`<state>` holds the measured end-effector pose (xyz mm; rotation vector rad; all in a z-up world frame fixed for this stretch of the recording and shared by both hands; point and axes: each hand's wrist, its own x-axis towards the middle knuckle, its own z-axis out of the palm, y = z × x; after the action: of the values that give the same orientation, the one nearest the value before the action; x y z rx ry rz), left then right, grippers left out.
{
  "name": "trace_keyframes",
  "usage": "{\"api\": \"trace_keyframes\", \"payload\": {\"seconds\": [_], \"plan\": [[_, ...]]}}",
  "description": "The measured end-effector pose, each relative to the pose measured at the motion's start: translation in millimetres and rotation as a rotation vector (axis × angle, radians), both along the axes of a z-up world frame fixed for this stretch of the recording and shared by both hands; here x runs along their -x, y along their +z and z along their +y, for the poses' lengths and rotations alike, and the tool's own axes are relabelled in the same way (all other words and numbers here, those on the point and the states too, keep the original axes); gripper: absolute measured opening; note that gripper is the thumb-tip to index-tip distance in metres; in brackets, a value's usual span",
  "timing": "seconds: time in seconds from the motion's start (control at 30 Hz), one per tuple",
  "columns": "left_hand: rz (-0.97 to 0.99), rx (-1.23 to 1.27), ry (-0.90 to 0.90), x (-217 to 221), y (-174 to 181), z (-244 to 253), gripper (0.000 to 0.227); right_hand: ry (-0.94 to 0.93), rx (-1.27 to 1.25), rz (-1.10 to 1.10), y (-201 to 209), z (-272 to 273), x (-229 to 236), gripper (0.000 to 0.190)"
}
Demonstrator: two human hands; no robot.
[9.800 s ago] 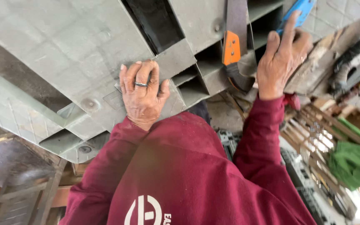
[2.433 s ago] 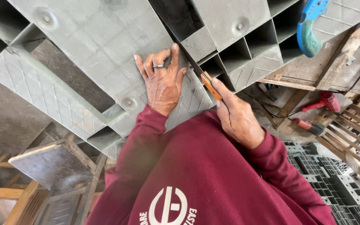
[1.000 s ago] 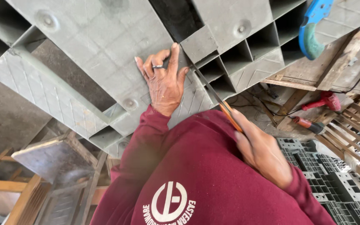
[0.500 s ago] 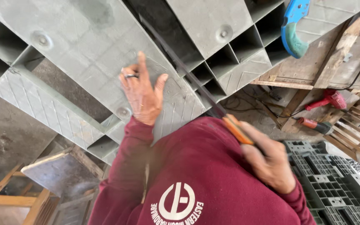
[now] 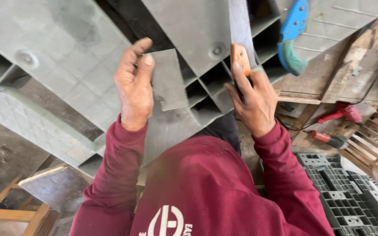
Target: The person cuts a section of a gray plastic pallet using a hand saw and a utility knife, then removes the cut piece. They then use a soldering iron to melt and smooth the edges of the cut section.
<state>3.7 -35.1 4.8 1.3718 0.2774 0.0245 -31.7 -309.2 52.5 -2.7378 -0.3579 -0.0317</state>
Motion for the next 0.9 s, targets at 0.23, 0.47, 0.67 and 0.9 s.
{"api": "trace_keyframes", "payload": {"seconds": [0.23,0.47,0.67,0.9], "plan": [[0.115,0.2,0.033,28,23,-129,0.026,0.072,-0.539,0.333,39,-30,-39,0.051],[-0.064,0.269,0.119,54,74,-227,0.032,0.189,-0.576,0.235,55,-114,-12,0.093],[0.091,0.361,-0.331,26,74,-324,0.031,-0.125,-0.318,-0.099,53,-221,11,0.064],[0.407,0.362,-0.559,-5,10,-471,0.014,-0.483,-0.307,-0.193,49,-319,49,0.051]]}}
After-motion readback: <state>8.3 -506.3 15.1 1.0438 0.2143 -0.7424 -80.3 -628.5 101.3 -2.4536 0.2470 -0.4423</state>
